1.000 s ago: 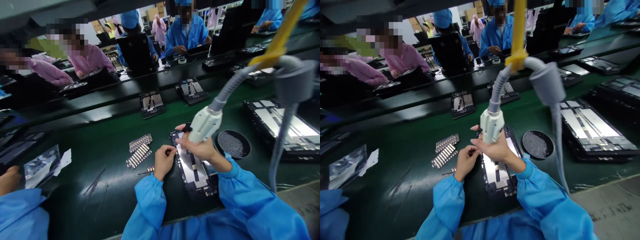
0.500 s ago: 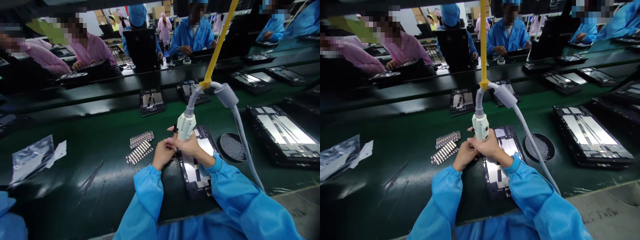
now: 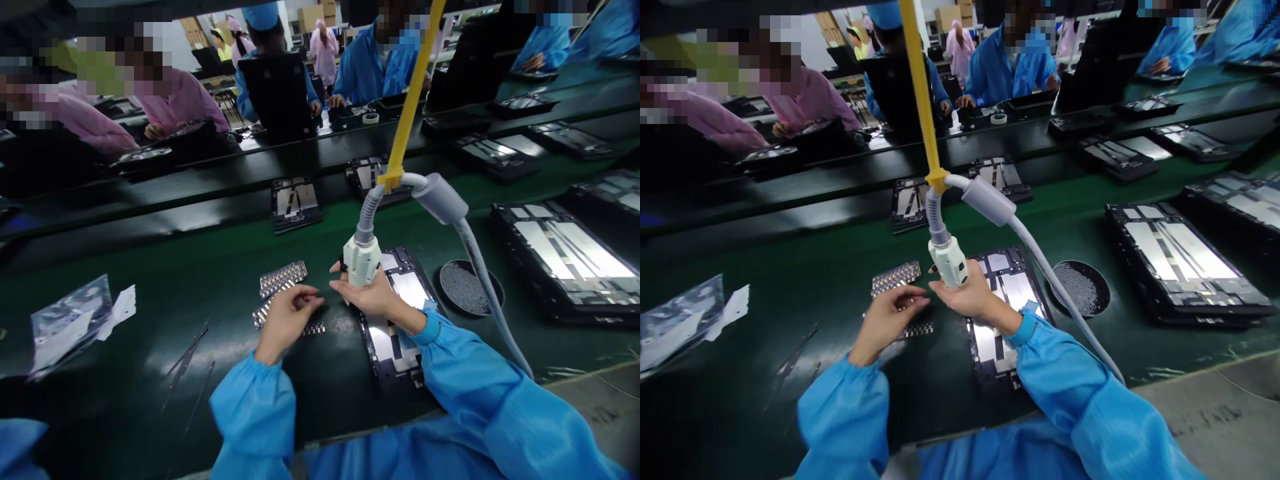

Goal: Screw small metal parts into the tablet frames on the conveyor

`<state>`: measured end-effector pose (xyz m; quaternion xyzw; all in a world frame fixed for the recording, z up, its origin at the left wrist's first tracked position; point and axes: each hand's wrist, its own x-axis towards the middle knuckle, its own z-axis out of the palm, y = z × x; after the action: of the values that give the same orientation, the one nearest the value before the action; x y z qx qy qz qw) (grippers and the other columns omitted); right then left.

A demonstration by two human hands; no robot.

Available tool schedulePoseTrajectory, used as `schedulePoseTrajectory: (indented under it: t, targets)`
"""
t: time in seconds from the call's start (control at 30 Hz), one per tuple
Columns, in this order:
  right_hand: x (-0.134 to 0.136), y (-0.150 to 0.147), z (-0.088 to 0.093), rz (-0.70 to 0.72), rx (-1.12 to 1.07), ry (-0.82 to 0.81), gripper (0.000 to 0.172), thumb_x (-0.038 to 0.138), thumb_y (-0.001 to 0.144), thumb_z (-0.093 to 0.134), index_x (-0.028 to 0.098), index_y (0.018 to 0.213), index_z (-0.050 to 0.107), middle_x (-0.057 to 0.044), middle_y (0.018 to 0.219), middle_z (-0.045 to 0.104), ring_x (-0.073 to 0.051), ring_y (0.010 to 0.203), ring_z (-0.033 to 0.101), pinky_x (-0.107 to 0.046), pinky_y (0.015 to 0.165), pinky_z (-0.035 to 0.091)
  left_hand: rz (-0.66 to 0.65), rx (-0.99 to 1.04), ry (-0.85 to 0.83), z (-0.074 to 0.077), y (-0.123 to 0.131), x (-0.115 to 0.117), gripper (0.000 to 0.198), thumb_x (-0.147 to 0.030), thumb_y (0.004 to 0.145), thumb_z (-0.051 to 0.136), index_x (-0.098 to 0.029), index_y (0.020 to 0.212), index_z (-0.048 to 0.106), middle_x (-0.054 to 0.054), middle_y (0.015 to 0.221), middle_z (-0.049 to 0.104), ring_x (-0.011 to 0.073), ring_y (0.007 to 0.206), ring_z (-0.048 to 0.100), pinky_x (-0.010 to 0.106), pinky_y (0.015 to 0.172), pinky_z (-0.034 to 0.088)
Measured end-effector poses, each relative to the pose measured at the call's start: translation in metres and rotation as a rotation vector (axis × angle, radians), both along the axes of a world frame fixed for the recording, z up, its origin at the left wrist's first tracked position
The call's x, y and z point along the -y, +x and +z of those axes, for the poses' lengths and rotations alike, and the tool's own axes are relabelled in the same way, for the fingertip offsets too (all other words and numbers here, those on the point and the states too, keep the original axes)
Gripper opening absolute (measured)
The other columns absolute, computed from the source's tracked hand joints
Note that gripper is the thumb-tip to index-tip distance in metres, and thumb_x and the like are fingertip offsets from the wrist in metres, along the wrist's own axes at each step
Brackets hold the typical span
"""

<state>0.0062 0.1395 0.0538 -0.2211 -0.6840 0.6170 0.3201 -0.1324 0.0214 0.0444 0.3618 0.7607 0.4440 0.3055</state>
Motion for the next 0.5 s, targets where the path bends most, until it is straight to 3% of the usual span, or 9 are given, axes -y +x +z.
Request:
schedulePoseTrajectory:
  t: [0.1,0.27,0.4,0.5]
  targets:
    - [0.001,-0.003,-0.001,-0.020,-0.024,0.000,0.022,0.028,0.070,0.069,0.015,0.086,0.060,0.007,0.049,0.052,-0.010,0.042,0.050,-0.025,0.047,0.044,0.030,-0.274,-0.147,0.006,-0.020,0.035,0.023,-0.037,0.066,0.069,-0.018,0.079,0.072,0.005,0.076,0.072,0.0198,0.070,0.064,0.030,0.066,0.048]
    - [0.000,0.011,0.015,-0.049,-0.175,0.014,0.026,0.026,0.073,0.070,0.016,0.095,0.060,0.007,0.047,0.053,-0.010,0.040,0.050,-0.026,0.045,0.045,-0.042,-0.345,-0.270,-0.007,-0.016,0.057,0.027,-0.031,0.068,0.064,-0.019,0.090,0.073,0.005,0.084,0.073,0.0190,0.072,0.063,0.031,0.069,0.048]
    - [-0.025,0.061,0.038,-0.108,-0.307,0.068,0.041,0.027,0.074,0.075,0.019,0.110,0.058,0.007,0.049,0.056,-0.012,0.042,0.054,-0.028,0.046,0.047,-0.043,-0.426,-0.262,-0.019,-0.005,0.055,0.026,-0.033,0.061,0.068,-0.020,0.084,0.071,0.003,0.078,0.069,0.0186,0.066,0.059,0.031,0.064,0.046]
    - [-0.056,0.108,0.044,-0.159,-0.357,0.075,0.033,0.028,0.071,0.078,0.020,0.098,0.061,0.008,0.048,0.056,-0.012,0.039,0.054,-0.027,0.041,0.045,0.021,-0.369,-0.265,-0.022,-0.005,0.054,0.028,-0.043,0.056,0.070,-0.020,0.072,0.068,0.002,0.064,0.065,0.0199,0.060,0.058,0.031,0.058,0.045]
